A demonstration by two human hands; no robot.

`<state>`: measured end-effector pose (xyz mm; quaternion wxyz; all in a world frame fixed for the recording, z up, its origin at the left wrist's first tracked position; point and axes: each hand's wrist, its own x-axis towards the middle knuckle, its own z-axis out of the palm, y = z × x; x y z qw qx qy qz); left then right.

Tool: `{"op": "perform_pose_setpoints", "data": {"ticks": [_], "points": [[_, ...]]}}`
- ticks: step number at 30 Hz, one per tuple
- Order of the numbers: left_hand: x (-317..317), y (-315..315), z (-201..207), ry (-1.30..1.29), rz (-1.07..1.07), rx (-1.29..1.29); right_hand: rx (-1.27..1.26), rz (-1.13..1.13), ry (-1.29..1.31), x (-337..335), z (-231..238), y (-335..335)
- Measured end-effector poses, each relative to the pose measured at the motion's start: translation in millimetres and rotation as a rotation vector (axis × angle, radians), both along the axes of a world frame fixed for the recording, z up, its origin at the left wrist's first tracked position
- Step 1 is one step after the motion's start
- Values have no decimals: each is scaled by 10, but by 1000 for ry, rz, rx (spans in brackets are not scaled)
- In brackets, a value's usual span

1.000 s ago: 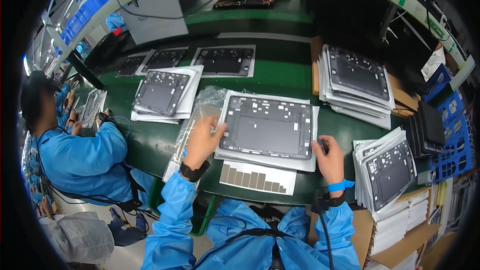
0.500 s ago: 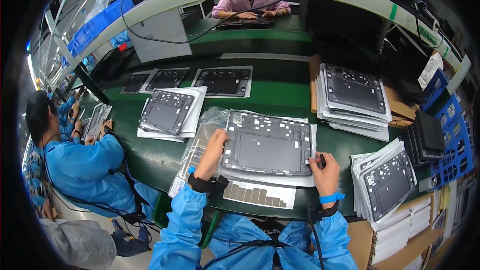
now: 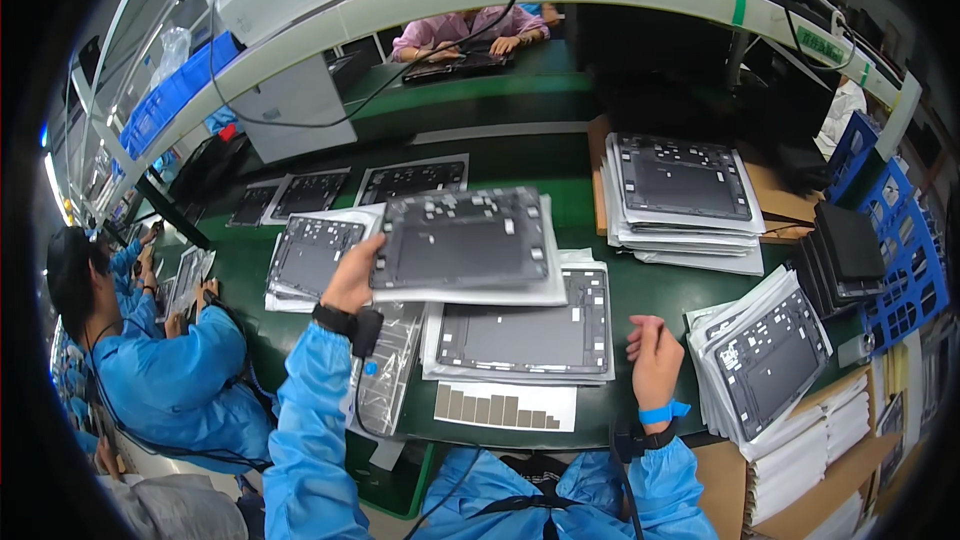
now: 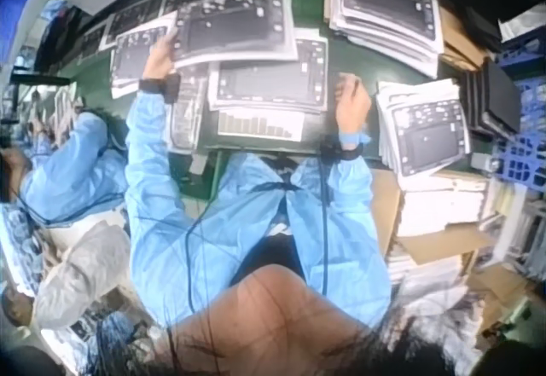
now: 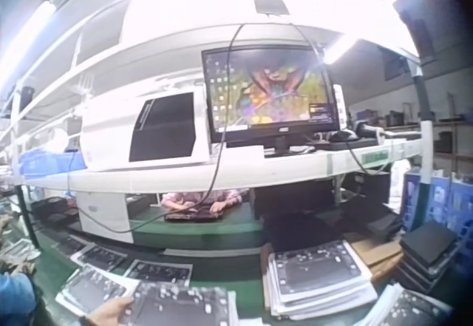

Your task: Assembling electronic tablet components on a factory production line.

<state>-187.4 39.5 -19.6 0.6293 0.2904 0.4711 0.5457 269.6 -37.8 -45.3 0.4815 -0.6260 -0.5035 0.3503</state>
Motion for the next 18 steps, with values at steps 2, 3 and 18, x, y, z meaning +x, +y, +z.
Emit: {"op": "perform_pose_setpoints", "data": {"ticks": [2,3,18], "points": [[-104,494,45,-53,-76,-10,268,-85,40,122,-110,10],[-134,747,47,-71,-101,0,348,-110,-152,187,-76,1],[-254,3452,-1624,950,-160,164,-174,161,536,649,-277,-424]]}}
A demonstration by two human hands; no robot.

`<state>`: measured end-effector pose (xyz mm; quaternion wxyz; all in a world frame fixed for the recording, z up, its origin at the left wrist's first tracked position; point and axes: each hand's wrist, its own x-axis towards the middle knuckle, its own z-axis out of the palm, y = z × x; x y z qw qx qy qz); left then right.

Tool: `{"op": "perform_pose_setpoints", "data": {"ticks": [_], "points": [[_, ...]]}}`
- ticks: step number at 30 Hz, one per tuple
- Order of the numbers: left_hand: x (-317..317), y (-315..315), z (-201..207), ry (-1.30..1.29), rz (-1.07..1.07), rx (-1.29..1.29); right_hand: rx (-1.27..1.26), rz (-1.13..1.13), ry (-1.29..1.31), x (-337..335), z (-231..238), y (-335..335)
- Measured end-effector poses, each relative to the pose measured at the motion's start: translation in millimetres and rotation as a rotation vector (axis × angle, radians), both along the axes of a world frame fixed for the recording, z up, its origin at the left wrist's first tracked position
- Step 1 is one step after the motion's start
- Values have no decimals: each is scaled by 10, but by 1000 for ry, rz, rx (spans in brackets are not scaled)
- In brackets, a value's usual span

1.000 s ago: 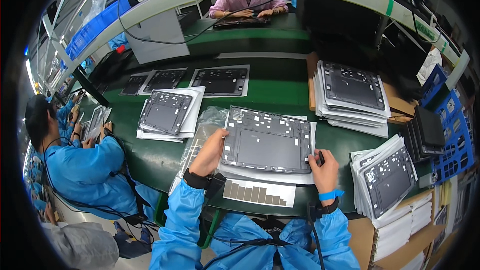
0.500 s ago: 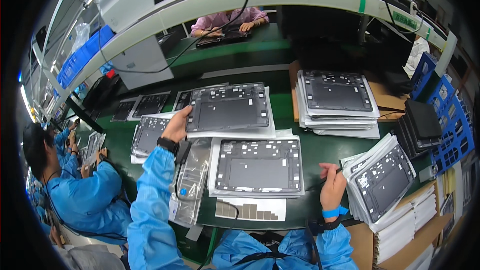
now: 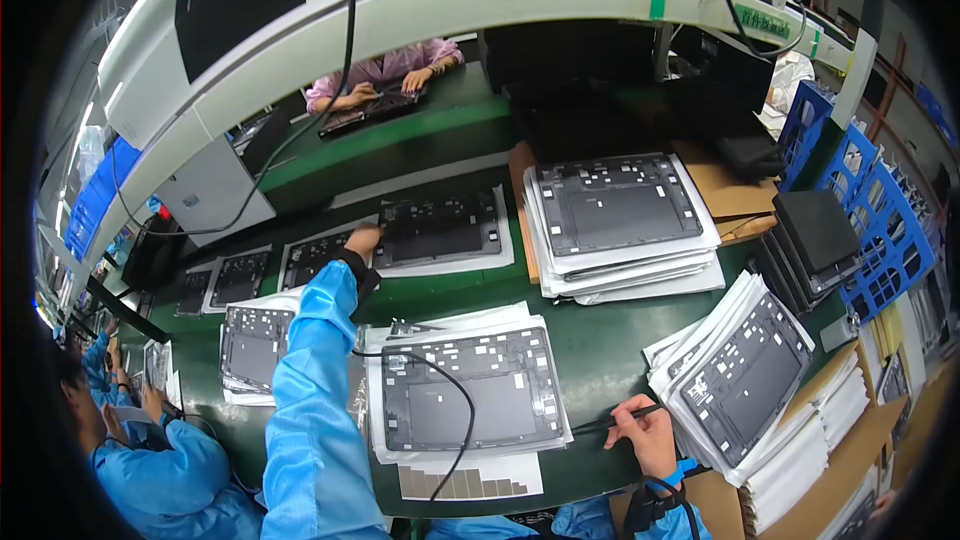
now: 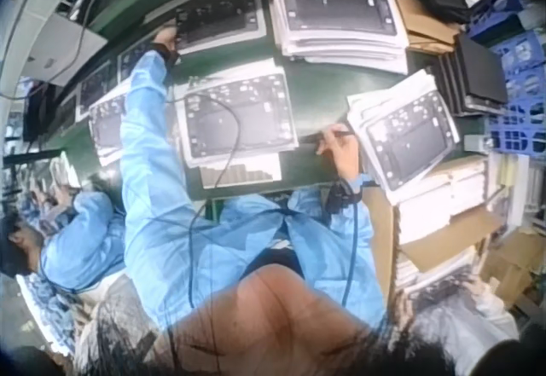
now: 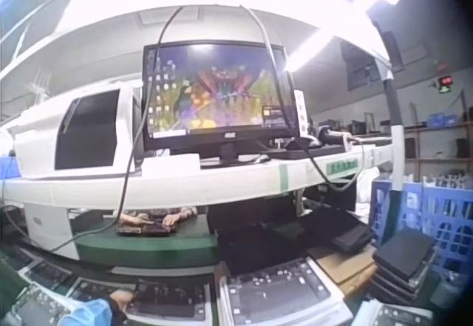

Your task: Assembling electronic tablet components on a factory production line.

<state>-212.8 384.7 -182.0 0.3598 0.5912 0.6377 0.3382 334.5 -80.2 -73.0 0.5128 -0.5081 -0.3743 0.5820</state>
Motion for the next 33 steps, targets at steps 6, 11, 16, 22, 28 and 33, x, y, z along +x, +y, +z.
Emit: {"op": "perform_pose_setpoints", "data": {"ticks": [6,11,16,22,28,33], "points": [[609,-947,1468,669,-48,222,-21,40,63,-77,43,37],[1865,-3138,2754,297,-265,469,24,-28,227,17,-47,-229],[2161,-5029,2313,357,-657,465,4,-28,138,-179,-17,-554],[2484,-5592,1092,609,-541,243,-118,-31,-99,-665,-11,-749],[2478,-5704,881,594,-512,268,-185,-75,-215,-929,2,-767],[2456,-5688,877,572,-515,285,-131,-76,-186,-1011,-66,-769]]}}
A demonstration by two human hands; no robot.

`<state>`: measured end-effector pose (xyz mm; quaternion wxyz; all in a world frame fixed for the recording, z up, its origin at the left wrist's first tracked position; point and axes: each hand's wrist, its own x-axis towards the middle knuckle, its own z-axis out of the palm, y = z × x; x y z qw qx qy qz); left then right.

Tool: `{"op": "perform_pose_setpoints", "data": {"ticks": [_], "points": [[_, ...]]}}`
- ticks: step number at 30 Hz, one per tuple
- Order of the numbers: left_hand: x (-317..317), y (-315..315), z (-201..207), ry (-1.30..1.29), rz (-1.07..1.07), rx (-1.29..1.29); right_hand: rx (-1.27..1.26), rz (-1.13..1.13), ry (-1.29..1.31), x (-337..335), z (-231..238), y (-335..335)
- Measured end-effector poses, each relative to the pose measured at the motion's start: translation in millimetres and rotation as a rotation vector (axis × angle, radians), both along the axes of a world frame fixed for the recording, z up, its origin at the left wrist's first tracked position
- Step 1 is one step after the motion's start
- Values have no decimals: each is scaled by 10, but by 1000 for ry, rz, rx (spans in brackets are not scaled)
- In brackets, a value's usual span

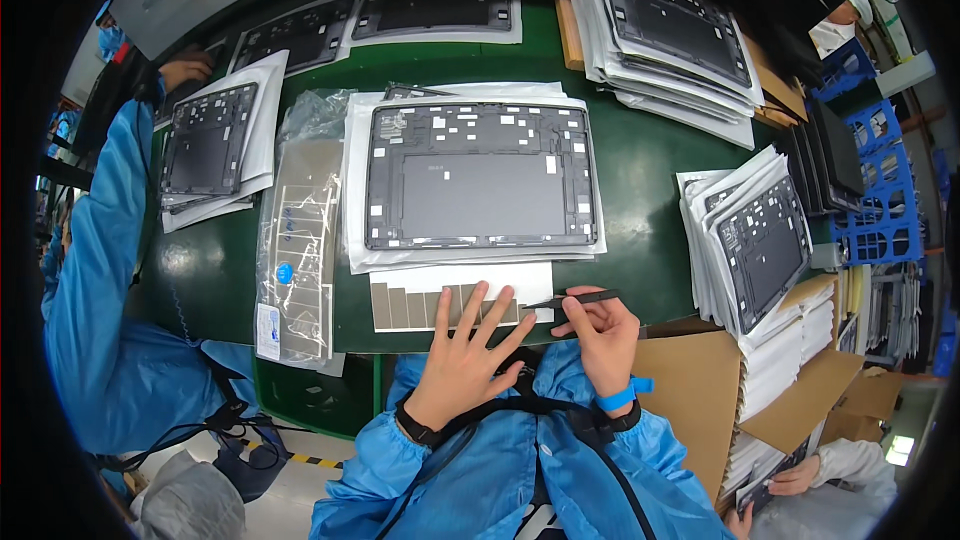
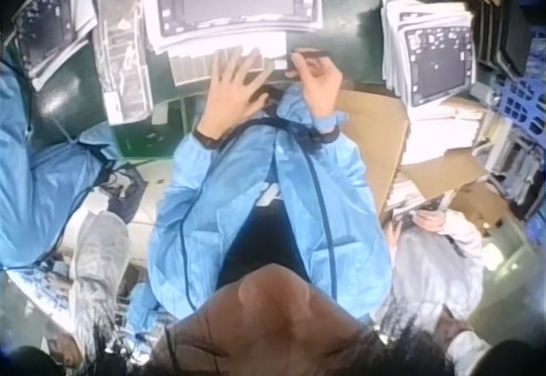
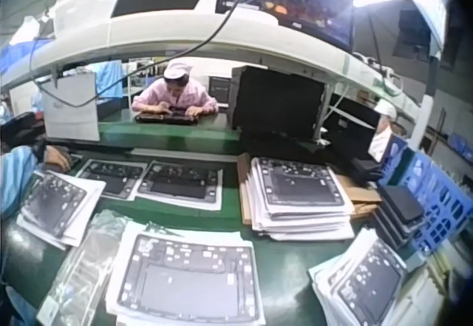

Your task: Assembling electronic tablet components on a factory production line.

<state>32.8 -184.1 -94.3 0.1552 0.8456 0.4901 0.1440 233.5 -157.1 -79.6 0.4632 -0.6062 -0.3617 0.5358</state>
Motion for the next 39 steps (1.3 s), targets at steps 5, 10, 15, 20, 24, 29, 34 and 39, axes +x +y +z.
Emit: {"op": "perform_pose_setpoints", "data": {"ticks": [5,10,15,20,24,29,34,39], "points": [[-8,-4,-22,-7,2,16,27,-28,-20,-48,-4,-26],[11,8,16,-4,6,-2,163,-51,-99,-73,4,-70],[7,42,140,-6,-16,-31,231,-73,-117,120,252,94],[-142,320,772,-10,-130,65,319,-59,-124,497,451,854],[-147,1110,1109,-8,-252,123,393,-6,-110,625,443,1657],[-47,2047,887,129,-282,242,382,4,-119,488,297,2136],[-10,2358,690,146,-292,207,326,20,-125,412,236,2180],[27,2424,668,128,-289,181,299,25,-88,457,188,2200]]}}
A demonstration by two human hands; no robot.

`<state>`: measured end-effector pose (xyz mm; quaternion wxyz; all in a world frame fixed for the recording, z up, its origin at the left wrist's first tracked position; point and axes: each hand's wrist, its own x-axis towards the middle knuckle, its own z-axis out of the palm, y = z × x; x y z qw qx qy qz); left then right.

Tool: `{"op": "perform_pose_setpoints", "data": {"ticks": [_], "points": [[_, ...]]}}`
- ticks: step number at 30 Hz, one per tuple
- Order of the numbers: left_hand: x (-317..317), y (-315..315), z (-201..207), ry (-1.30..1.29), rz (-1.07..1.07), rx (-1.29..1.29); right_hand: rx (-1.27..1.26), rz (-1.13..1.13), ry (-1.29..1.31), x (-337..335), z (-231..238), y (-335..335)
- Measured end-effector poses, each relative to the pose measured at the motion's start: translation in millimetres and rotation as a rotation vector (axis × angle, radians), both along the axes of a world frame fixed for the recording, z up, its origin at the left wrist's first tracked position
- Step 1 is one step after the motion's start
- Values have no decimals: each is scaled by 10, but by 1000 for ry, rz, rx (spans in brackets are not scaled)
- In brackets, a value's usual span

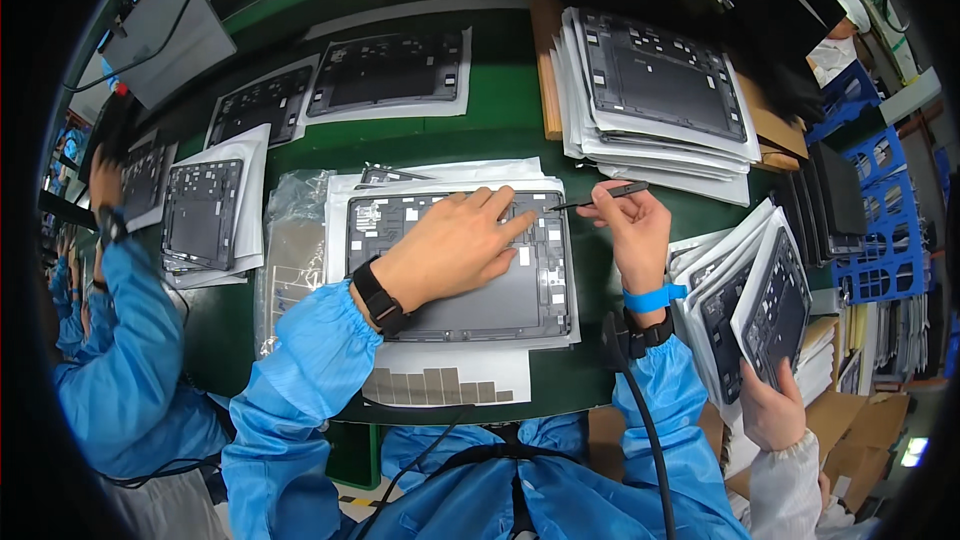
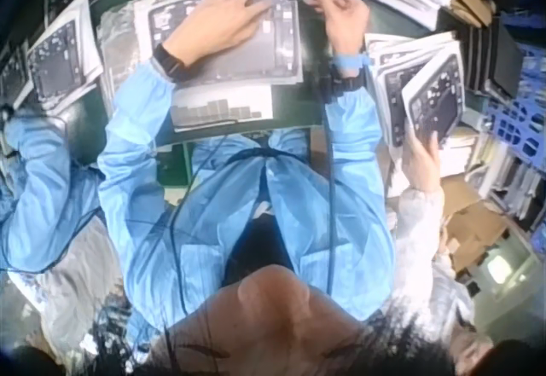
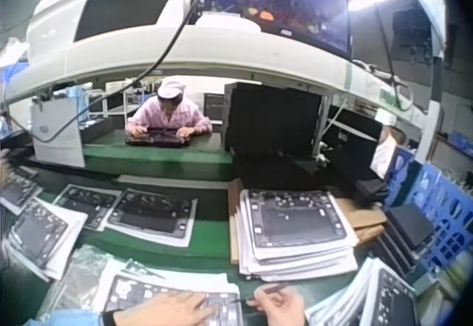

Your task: Assembling electronic tablet components on a factory production line.

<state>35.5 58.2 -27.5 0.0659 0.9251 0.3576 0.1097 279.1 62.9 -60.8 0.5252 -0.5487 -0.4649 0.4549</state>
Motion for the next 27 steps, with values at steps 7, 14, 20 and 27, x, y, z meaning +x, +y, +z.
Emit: {"op": "perform_pose_setpoints", "data": {"ticks": [7,14,20,27], "points": [[8,36,-20,-20,-2,-13,-13,2,30,-7,-51,14],[16,41,-37,-22,-11,17,34,-19,-9,-83,9,-24],[112,72,-59,0,16,40,117,-30,-217,-122,93,-57],[251,61,-140,147,-43,220,157,-16,-325,-146,147,-116]]}}
